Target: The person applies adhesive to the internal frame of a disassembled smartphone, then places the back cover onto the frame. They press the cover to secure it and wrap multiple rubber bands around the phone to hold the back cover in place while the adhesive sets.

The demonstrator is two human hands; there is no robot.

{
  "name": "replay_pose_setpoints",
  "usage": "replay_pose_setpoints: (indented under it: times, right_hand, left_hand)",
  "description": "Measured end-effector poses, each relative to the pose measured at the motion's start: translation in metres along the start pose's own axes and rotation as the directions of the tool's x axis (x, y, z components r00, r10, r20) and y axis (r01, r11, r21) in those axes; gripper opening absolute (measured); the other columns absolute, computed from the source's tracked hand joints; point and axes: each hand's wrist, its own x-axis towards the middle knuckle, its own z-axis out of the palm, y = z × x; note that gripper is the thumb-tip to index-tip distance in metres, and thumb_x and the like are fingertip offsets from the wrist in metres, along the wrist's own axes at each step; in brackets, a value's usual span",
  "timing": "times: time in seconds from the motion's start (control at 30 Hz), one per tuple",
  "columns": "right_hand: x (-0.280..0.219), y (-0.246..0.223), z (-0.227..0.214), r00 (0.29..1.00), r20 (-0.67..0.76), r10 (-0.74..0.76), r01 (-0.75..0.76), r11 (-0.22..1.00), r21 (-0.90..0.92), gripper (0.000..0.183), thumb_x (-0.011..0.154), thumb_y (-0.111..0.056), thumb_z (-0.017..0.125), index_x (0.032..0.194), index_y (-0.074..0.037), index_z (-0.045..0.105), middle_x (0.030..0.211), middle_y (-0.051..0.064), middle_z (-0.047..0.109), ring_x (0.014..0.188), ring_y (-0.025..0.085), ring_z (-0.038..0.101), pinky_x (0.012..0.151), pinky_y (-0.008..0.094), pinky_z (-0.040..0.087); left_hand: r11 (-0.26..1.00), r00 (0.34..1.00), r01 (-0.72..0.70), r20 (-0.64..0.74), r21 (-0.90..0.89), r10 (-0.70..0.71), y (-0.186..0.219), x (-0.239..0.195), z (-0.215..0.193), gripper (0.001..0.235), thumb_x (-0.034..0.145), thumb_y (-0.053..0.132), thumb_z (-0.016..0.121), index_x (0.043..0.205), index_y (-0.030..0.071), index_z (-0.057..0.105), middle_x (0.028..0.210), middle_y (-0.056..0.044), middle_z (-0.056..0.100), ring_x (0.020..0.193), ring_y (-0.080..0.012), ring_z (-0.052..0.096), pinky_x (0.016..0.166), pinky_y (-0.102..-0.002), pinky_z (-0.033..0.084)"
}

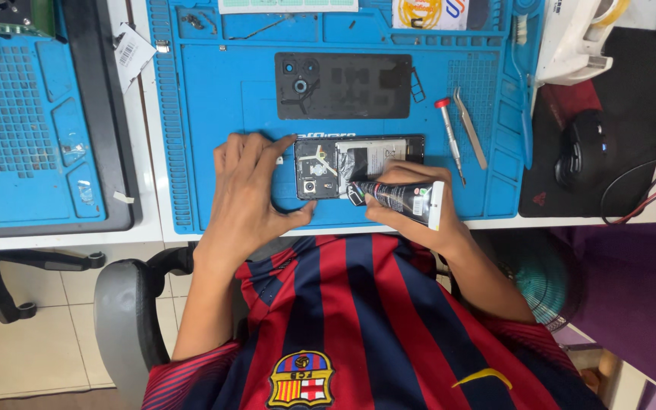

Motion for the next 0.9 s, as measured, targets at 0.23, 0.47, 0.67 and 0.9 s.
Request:
replay_pose_setpoints:
  times: [0.23,0.47,0.67,0.9]
  right_hand:
    - [-0.005,0.003,-0.002,0.999,-0.042,0.002,-0.004,0.999,-0.043,0.014,0.078,0.000,0.082,0.084,0.002,0.069,0.075,0.009,0.067,0.063,0.014,0.062,0.055,0.028,0.045]
    - [-0.007,0.004,-0.006,0.998,-0.061,0.012,-0.014,0.999,-0.037,0.013,0.078,0.001,0.081,0.083,0.002,0.069,0.073,0.008,0.066,0.060,0.012,0.061,0.053,0.027,0.043]
    - [-0.009,0.005,-0.011,0.998,-0.063,0.028,-0.029,0.999,-0.018,0.014,0.078,0.000,0.082,0.082,0.002,0.068,0.073,0.007,0.065,0.061,0.012,0.059,0.054,0.027,0.042]
    - [-0.012,0.005,-0.016,0.996,-0.069,0.047,-0.048,0.999,-0.013,0.016,0.079,0.001,0.082,0.080,0.002,0.066,0.072,0.007,0.063,0.061,0.012,0.057,0.055,0.028,0.041]
  left_hand:
    - [1.000,1.000,0.003,-0.003,0.005,-0.003,0.001,0.000,-0.001,0.079,0.062,0.029,0.092,0.128,-0.002,0.063,0.107,-0.013,0.054,0.107,-0.0337,0.048,0.099,-0.047,0.037]
    - [1.000,1.000,0.020,0.011,0.005,-0.020,0.002,0.001,-0.002,0.080,0.059,0.029,0.092,0.127,-0.002,0.063,0.109,-0.014,0.054,0.107,-0.0344,0.048,0.096,-0.047,0.037]
    - [1.000,1.000,0.022,0.012,0.016,-0.022,0.003,0.002,-0.002,0.081,0.061,0.029,0.092,0.129,-0.002,0.063,0.109,-0.014,0.054,0.108,-0.0345,0.048,0.095,-0.047,0.036]
    - [1.000,1.000,0.024,0.017,0.011,-0.024,0.002,0.001,-0.001,0.081,0.061,0.029,0.092,0.130,-0.002,0.063,0.108,-0.013,0.055,0.108,-0.0340,0.048,0.097,-0.047,0.036]
